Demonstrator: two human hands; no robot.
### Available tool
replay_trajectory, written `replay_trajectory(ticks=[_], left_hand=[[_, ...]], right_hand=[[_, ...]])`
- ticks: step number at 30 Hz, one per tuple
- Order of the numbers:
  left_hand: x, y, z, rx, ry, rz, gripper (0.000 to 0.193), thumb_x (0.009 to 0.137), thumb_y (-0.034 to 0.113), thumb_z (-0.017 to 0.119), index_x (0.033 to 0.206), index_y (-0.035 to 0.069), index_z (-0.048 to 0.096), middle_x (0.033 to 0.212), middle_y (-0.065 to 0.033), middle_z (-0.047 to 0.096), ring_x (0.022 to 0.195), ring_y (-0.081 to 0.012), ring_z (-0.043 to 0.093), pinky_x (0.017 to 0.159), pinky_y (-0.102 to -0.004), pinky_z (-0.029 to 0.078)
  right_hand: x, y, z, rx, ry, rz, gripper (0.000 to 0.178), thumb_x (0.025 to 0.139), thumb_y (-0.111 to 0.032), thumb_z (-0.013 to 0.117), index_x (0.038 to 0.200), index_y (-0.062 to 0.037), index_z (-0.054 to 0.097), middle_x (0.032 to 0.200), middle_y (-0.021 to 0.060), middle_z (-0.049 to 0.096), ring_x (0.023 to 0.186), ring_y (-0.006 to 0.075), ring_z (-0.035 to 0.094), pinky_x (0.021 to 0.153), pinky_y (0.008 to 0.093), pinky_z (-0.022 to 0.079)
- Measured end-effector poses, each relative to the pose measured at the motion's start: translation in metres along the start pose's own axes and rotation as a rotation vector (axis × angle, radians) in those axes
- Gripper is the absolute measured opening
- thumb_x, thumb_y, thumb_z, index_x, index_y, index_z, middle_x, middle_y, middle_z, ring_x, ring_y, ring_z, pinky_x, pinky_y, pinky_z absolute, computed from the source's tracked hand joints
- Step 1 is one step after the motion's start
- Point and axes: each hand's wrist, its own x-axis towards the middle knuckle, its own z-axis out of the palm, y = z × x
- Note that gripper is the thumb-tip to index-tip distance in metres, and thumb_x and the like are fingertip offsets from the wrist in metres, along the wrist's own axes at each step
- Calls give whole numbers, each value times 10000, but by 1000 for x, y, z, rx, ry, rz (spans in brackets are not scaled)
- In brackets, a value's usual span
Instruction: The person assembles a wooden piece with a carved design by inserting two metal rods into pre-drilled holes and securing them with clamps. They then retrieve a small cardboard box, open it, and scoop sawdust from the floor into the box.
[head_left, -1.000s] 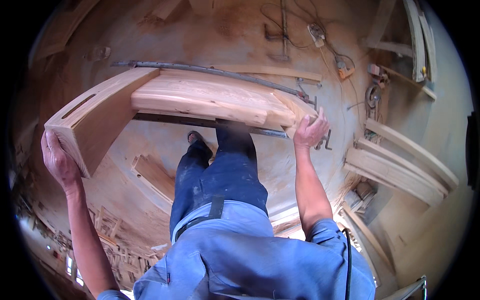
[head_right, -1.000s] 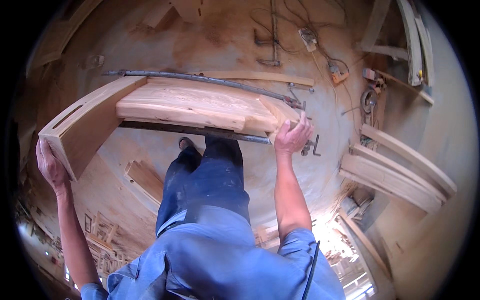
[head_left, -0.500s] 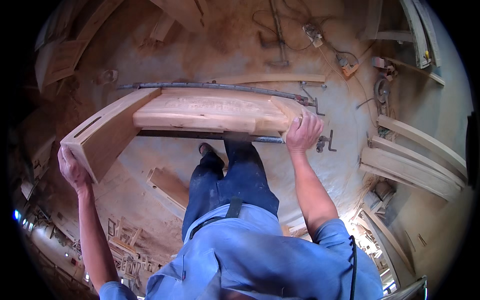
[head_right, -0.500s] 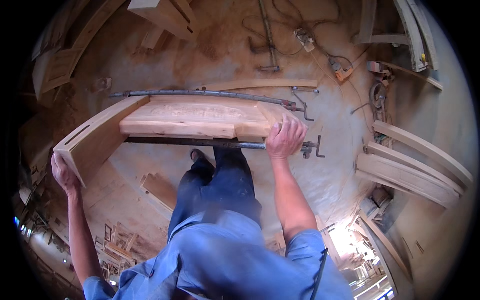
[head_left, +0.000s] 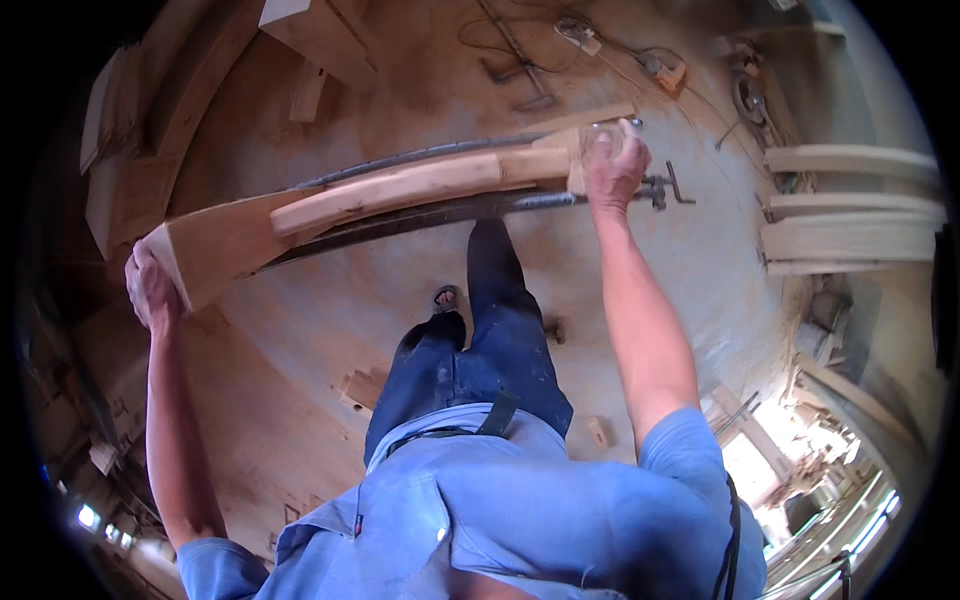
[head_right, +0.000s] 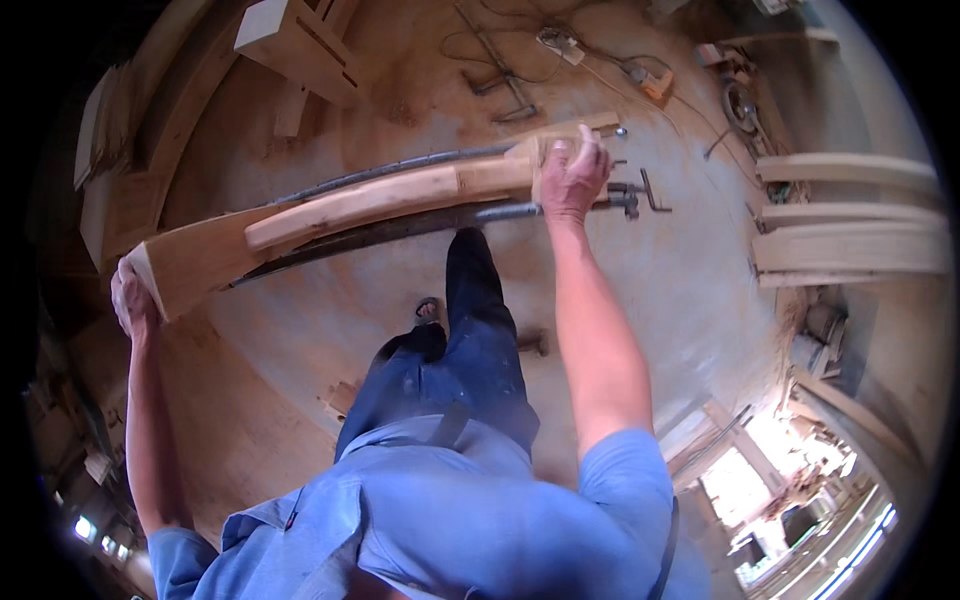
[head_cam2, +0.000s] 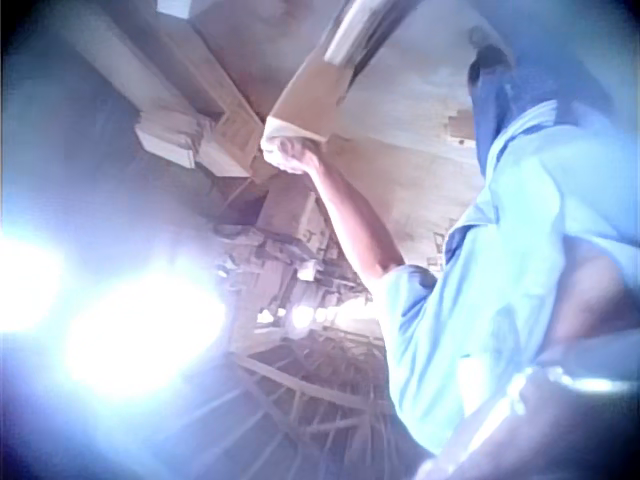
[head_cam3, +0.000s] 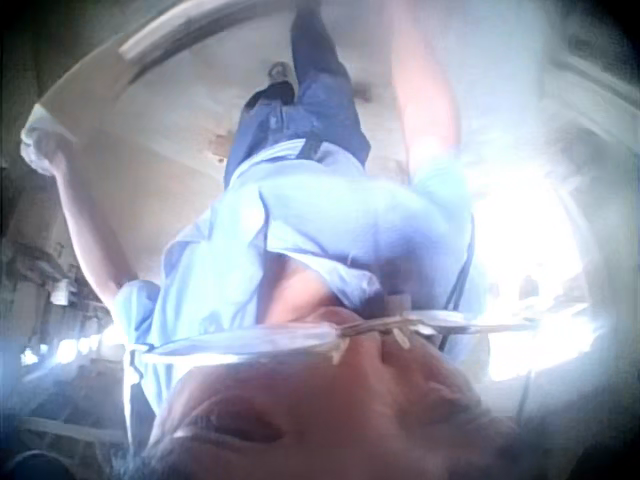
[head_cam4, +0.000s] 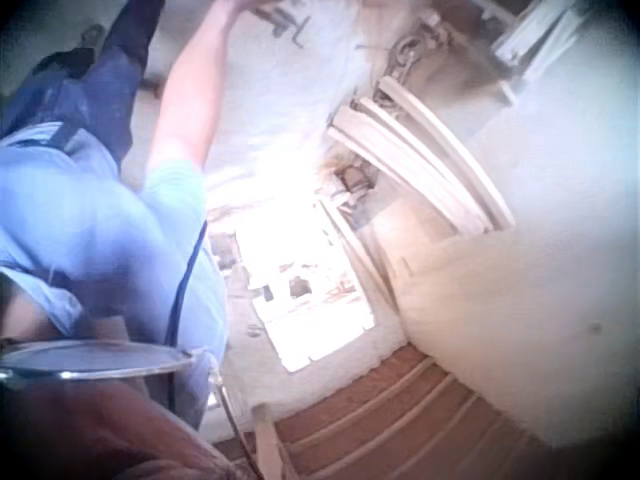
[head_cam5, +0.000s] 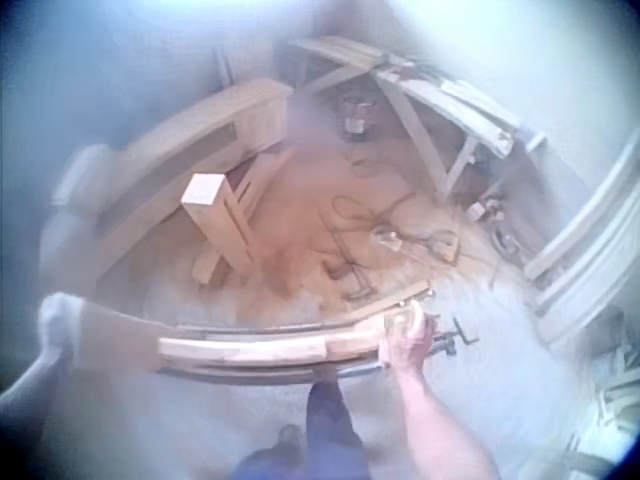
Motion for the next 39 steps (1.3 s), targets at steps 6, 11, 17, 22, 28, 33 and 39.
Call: replay_trajectory(ticks=[6, 11, 17, 22, 28, 33, 39], left_hand=[[4, -1, 2, -162, 241, -11, 799, 886, 628, 430, 1412, 34, 522, 1425, -198, 552, 1330, -375, 501, 1095, -446, 361], [-2, 13, -5, -279, 153, -36, 865, 873, 596, 543, 1493, 8, 412, 1501, -212, 472, 1400, -354, 436, 1142, -419, 325], [36, -18, 20, -277, 146, 449, 777, 938, 493, 560, 1494, -23, 395, 1529, -230, 427, 1432, -345, 392, 1173, -367, 293], [-16, -56, 33, 401, 302, 811, 552, 993, 348, 483, 1410, -12, 517, 1451, -215, 515, 1373, -368, 439, 1181, -471, 269], [-342, -28, 56, -44, 67, 1233, 701, 758, 68, 622, 1419, -44, 415, 1491, -335, 371, 1397, -471, 341, 1170, -565, 258], [-468, -114, 58, 357, -794, 1199, 684, 780, 216, 730, 1400, 36, 504, 1499, -247, 416, 1427, -425, 328, 1198, -491, 265], [-524, -138, 27, 331, -1136, 884, 666, 834, 325, 632, 1421, 33, 512, 1363, -239, 582, 1263, -401, 547, 1091, -443, 428]], right_hand=[[-226, 28, -113, 147, -460, 567, 370, 999, -251, 495, 1245, 11, 586, 1174, 288, 628, 1145, 416, 603, 964, 478, 475], [-498, 46, -256, -164, -1160, 677, 314, 961, -215, 512, 1126, 21, 636, 1119, 261, 677, 1091, 393, 642, 898, 488, 486], [-653, 9, -373, 309, -846, 1272, 294, 923, -158, 540, 1147, -21, 672, 1088, 232, 694, 1026, 366, 662, 880, 439, 511], [-725, 50, -372, 4, -785, 1057, 349, 904, -168, 570, 1209, -31, 672, 1047, 190, 733, 984, 284, 702, 863, 375, 532], [-680, 24, -405, 273, -383, 1128, 365, 921, -200, 577, 1219, -9, 664, 1043, 132, 737, 913, 177, 695, 830, 314, 528], [-785, 36, -424, 221, -309, 1024, 337, 921, -184, 573, 1184, 7, 661, 1051, 170, 723, 913, 277, 697, 825, 381, 534], [-928, 113, -436, 44, -477, 653, 151, 859, -148, 574, 910, -31, 654, 905, 208, 664, 861, 413, 641, 756, 506, 509]])
